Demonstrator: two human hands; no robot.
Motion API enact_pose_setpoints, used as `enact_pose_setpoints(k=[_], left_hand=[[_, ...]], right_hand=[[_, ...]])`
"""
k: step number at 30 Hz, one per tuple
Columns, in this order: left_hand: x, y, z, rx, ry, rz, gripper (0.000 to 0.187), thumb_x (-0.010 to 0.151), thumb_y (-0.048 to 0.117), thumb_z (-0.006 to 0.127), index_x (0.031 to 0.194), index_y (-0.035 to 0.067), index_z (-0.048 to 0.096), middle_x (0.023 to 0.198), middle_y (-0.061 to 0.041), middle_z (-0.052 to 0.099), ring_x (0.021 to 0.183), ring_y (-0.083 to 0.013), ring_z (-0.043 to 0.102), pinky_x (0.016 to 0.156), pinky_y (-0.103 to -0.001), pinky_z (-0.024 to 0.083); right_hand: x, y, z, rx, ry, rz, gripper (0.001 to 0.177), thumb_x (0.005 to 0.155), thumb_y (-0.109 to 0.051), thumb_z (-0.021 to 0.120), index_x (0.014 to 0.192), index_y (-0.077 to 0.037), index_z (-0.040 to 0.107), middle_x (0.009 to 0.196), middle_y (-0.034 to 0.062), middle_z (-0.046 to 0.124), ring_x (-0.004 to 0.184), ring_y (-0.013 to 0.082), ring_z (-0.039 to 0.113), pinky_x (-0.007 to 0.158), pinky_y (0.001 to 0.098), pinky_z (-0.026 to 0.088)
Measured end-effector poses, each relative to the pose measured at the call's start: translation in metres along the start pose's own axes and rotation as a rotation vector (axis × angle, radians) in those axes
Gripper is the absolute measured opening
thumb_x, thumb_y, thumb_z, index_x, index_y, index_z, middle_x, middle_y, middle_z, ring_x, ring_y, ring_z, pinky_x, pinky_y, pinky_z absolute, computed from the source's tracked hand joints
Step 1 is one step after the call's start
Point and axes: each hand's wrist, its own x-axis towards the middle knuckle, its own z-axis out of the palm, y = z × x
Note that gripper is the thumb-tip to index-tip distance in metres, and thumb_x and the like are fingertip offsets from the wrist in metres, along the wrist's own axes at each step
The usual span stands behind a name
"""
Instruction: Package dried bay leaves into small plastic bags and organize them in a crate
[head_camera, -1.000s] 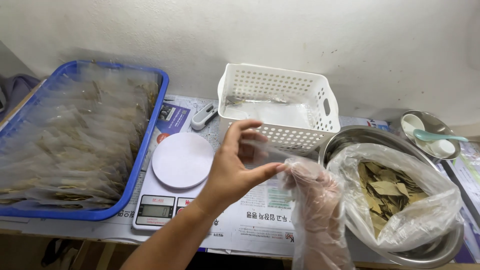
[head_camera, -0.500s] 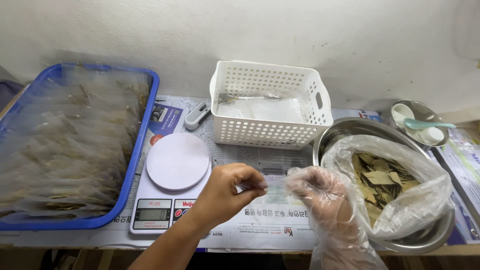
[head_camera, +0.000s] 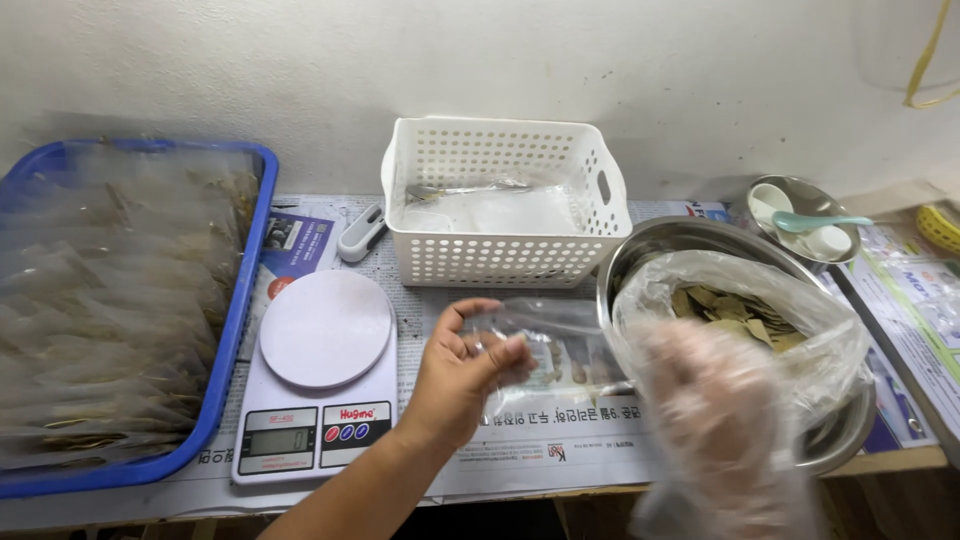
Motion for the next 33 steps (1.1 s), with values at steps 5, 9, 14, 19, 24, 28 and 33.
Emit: enact_pose_setpoints(k=[5, 9, 14, 19, 24, 28, 33], left_hand=[[0.015, 0.010, 0.039, -0.087, 0.004, -0.116, 0.060, 0.082, -0.003, 0.077, 0.134, 0.004, 0.048, 0.084, -0.024, 0.075, 0.076, -0.0323, 0.076, 0.070, -0.040, 0.063], [0.028, -0.005, 0.102, -0.068, -0.167, -0.223, 0.084, 0.082, 0.002, 0.075, 0.151, -0.008, 0.030, 0.135, -0.033, 0.059, 0.090, -0.0300, 0.077, 0.078, -0.038, 0.069], [0.078, -0.096, 0.161, -0.286, -0.184, -0.213, 0.063, 0.079, -0.002, 0.079, 0.135, 0.008, 0.050, 0.090, -0.019, 0.074, 0.082, -0.0231, 0.074, 0.089, -0.029, 0.061], [0.057, -0.061, 0.171, 0.060, 0.011, -0.286, 0.069, 0.075, 0.003, 0.079, 0.138, 0.012, 0.054, 0.115, -0.021, 0.071, 0.089, -0.0242, 0.071, 0.076, -0.031, 0.059], [0.050, -0.055, 0.136, 0.061, 0.016, -0.269, 0.072, 0.077, 0.000, 0.077, 0.144, 0.005, 0.049, 0.116, -0.026, 0.070, 0.087, -0.0256, 0.071, 0.077, -0.034, 0.062], [0.052, -0.072, 0.114, -0.165, 0.011, -0.202, 0.063, 0.075, -0.007, 0.078, 0.132, 0.005, 0.054, 0.107, -0.023, 0.071, 0.092, -0.0260, 0.070, 0.091, -0.033, 0.059], [0.051, -0.073, 0.106, -0.143, 0.024, -0.218, 0.064, 0.077, -0.001, 0.080, 0.135, 0.009, 0.057, 0.093, -0.013, 0.075, 0.088, -0.0203, 0.071, 0.095, -0.028, 0.056]], right_hand=[[0.052, 0.030, -0.060, -0.144, -0.788, 0.467, 0.049, 0.096, -0.052, 0.041, 0.106, -0.022, 0.078, 0.058, 0.0019, 0.074, 0.041, 0.0156, 0.066, 0.036, 0.0247, 0.055], [0.000, 0.097, -0.029, -0.326, -0.884, 0.647, 0.042, 0.102, -0.048, 0.041, 0.139, -0.037, 0.059, 0.061, 0.0031, 0.073, 0.040, 0.0118, 0.058, 0.035, 0.0214, 0.050], [-0.002, 0.065, -0.066, -0.043, -0.635, 0.203, 0.046, 0.086, -0.055, 0.052, 0.068, -0.028, 0.084, 0.069, -0.0106, 0.089, 0.087, 0.0150, 0.079, 0.125, 0.0604, 0.003], [-0.001, 0.060, -0.069, 0.056, -0.840, 0.632, 0.039, 0.092, -0.051, 0.052, 0.113, -0.025, 0.072, 0.110, -0.0007, 0.076, 0.099, 0.0191, 0.070, 0.096, 0.0391, 0.057], [0.019, 0.052, -0.074, 0.788, -0.294, 0.531, 0.065, 0.072, -0.031, 0.072, 0.131, -0.003, 0.064, 0.110, 0.0162, 0.082, 0.099, 0.0296, 0.084, 0.079, 0.0440, 0.075], [0.006, 0.075, -0.047, -0.075, -0.860, 0.351, 0.079, 0.082, -0.074, 0.037, 0.148, -0.032, 0.047, 0.149, -0.0029, 0.055, 0.148, 0.0258, 0.034, 0.124, 0.0658, -0.013], [0.021, 0.088, -0.024, -0.090, -0.875, 0.342, 0.050, 0.085, -0.063, 0.060, 0.127, -0.038, 0.073, 0.109, -0.0080, 0.083, 0.095, 0.0118, 0.081, 0.113, 0.0448, 0.045]])
